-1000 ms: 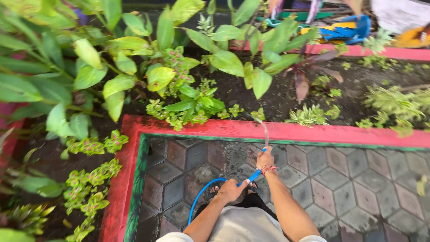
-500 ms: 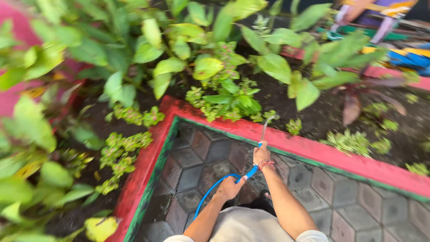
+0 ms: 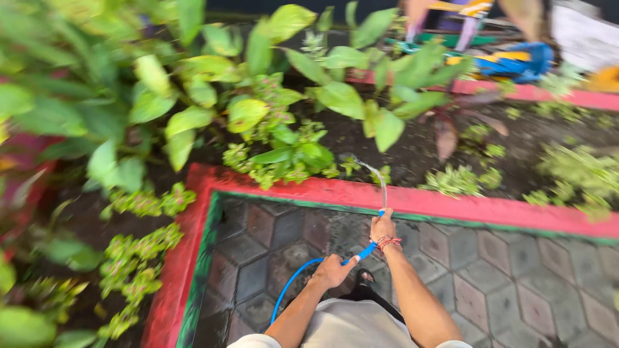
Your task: Watering various green plants in a raised garden bed using a hose.
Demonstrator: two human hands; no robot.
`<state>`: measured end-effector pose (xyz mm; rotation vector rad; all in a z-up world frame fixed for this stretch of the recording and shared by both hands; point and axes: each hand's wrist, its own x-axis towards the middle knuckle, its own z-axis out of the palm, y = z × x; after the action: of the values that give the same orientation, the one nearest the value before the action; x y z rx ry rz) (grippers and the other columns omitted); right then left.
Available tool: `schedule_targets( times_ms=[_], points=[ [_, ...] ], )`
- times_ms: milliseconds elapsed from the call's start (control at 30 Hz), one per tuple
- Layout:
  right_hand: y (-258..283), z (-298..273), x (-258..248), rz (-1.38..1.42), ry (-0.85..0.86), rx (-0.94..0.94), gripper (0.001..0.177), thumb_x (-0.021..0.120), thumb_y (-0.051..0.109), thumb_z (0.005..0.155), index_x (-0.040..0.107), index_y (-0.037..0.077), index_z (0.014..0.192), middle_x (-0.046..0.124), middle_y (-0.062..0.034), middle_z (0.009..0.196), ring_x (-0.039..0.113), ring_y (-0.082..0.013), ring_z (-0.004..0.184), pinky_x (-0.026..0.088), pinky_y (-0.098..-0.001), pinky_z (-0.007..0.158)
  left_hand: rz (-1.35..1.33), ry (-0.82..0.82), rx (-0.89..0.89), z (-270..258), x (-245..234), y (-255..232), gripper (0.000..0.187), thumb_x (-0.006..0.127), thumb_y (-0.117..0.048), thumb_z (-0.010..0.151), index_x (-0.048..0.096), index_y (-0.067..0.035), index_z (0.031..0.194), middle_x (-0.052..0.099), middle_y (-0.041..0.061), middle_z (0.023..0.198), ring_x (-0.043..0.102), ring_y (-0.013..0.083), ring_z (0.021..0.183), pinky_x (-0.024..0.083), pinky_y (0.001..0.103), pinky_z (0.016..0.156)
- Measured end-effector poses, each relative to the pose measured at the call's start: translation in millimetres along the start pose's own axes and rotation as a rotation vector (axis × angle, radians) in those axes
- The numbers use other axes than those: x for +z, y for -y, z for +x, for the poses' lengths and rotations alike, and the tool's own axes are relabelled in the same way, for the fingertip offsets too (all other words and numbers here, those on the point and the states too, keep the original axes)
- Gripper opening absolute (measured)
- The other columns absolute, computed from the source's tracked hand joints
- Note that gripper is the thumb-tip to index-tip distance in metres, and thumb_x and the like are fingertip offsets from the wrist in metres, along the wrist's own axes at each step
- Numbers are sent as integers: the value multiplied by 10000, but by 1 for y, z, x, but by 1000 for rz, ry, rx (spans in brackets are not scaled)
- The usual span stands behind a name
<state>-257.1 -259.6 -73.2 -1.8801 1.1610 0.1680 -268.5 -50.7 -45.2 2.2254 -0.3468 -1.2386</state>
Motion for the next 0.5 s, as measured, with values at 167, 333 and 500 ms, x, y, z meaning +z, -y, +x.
schedule_targets(
  times_ms=[167, 333, 500],
  points=[
    [-28, 7, -21, -30, -42, -7, 284, 364, 191, 1057, 339, 113, 1328, 557, -130, 631, 556, -307, 466, 495, -458, 429, 65, 81, 23, 5, 10, -17, 728, 438, -799, 962, 326, -151, 649, 437, 36, 632, 414, 227, 550, 307, 425, 542],
    [-4, 11, 6, -73, 3, -93, 274, 364, 191, 1039, 345, 132, 1306, 551, -126, 649, 552, -322, 464, 474, -470, 415, -14, 34, -3, -13, -6, -9, 721, 446, -763, 991, 343, -153, 621, 424, 33, 569, 432, 221, 520, 325, 401, 539],
    [44, -5, 54, -65, 94, -233, 268, 356, 164, 1021, 358, 148, 1289, 626, -168, 633, 620, -333, 412, 536, -455, 396, -188, -127, -111, -22, -13, 27, 738, 490, -757, 972, 243, -157, 621, 295, 1, 580, 294, 201, 527, 261, 411, 540]
  ],
)
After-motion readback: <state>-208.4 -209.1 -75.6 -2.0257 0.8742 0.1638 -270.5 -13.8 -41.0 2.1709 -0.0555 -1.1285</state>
